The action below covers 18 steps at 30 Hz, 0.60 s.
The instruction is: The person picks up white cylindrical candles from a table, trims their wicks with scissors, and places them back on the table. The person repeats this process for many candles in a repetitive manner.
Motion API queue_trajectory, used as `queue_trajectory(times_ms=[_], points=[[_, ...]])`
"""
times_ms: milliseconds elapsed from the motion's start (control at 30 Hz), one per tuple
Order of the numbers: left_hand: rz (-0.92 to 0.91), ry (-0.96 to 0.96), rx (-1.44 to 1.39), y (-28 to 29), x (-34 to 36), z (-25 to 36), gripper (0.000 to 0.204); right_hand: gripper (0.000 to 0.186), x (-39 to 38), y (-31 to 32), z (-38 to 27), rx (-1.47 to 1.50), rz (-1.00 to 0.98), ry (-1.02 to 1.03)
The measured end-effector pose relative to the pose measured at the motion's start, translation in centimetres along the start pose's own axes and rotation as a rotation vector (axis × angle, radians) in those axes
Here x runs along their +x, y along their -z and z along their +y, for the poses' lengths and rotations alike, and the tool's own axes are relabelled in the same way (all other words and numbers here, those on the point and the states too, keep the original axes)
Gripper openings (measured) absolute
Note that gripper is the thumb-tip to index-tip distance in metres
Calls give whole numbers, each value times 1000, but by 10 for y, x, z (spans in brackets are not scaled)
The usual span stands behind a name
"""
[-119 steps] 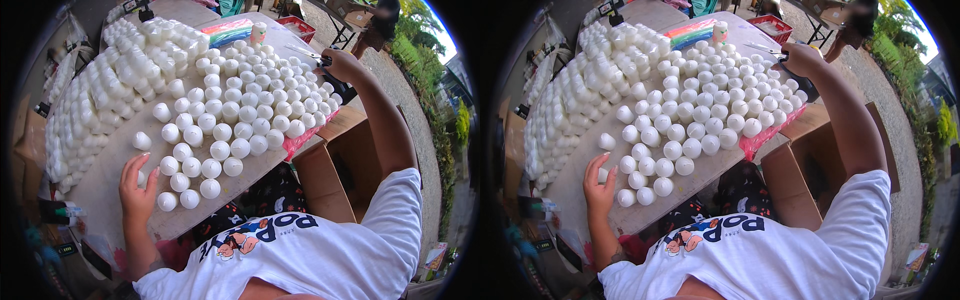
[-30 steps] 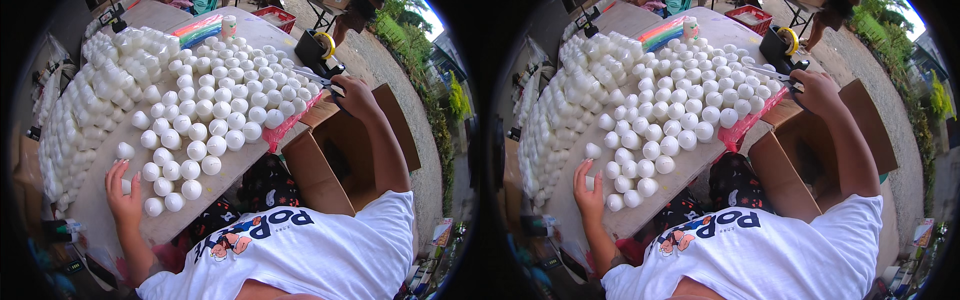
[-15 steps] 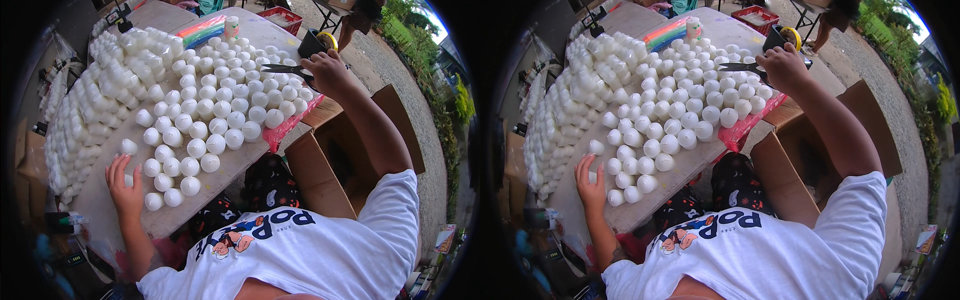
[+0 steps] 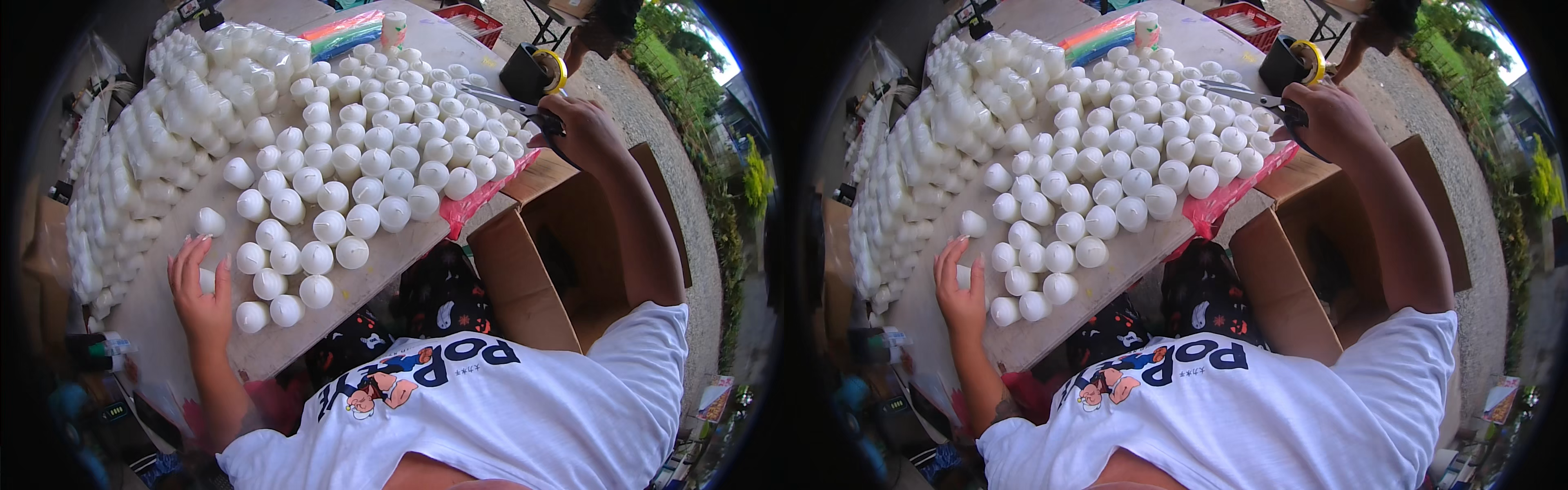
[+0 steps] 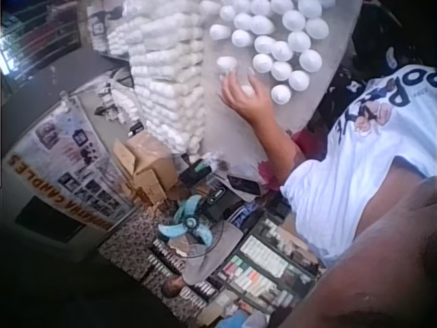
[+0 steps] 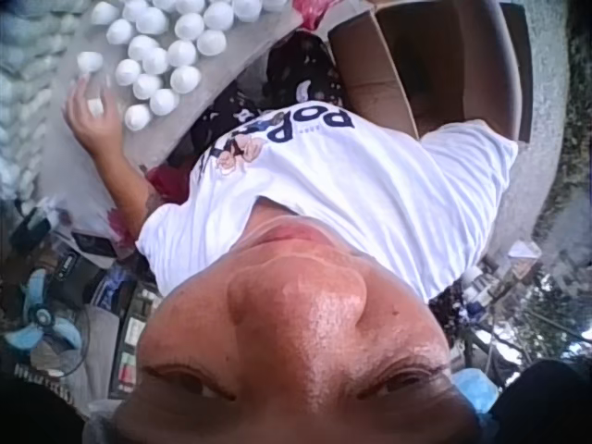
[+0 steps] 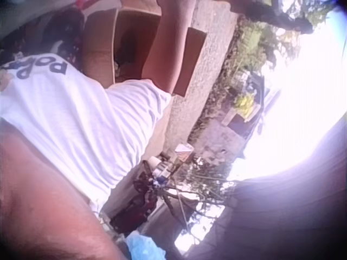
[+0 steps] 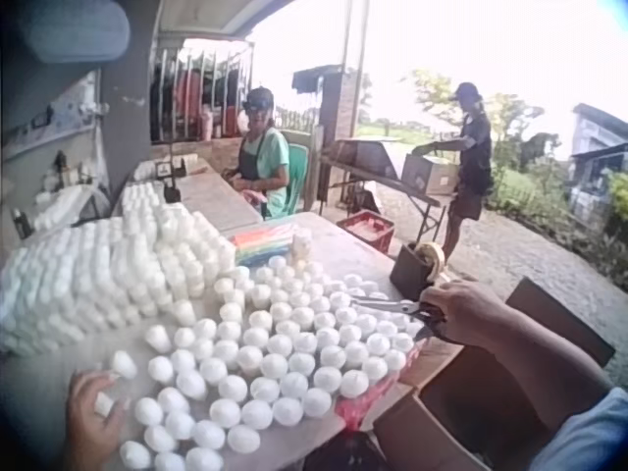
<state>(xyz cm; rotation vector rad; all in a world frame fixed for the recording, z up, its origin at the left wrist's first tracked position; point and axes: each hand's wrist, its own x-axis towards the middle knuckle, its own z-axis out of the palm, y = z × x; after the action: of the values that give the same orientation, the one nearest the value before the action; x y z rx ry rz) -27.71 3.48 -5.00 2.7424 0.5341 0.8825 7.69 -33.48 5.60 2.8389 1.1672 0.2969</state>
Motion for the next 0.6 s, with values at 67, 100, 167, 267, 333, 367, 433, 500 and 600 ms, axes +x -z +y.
queue_trajectory(times_ms=[67,100,167,267,333,367,433,500,600], points=[[-3,-12,-14,-1,4,2,30,44,-27,-10,12,48,-8,40],[-6,-14,-15,-1,4,2,30,47,-34,-16,12,74,-10,67],[-12,-20,-12,-2,4,4,30,47,-44,-22,7,88,-28,79],[-1,-34,6,-2,3,5,29,45,-39,-21,-4,62,-34,73],[9,-43,7,-1,4,6,29,45,-28,-19,-11,33,-3,95],[15,-46,9,0,4,6,29,45,-22,-15,-19,21,-11,110],[26,-36,7,1,5,5,29,45,-11,-7,-36,-7,-27,136],[33,-37,2,2,5,4,28,45,-1,-9,-42,-86,0,183],[37,-55,-1,3,5,1,28,46,10,-7,-45,-154,2,225]])
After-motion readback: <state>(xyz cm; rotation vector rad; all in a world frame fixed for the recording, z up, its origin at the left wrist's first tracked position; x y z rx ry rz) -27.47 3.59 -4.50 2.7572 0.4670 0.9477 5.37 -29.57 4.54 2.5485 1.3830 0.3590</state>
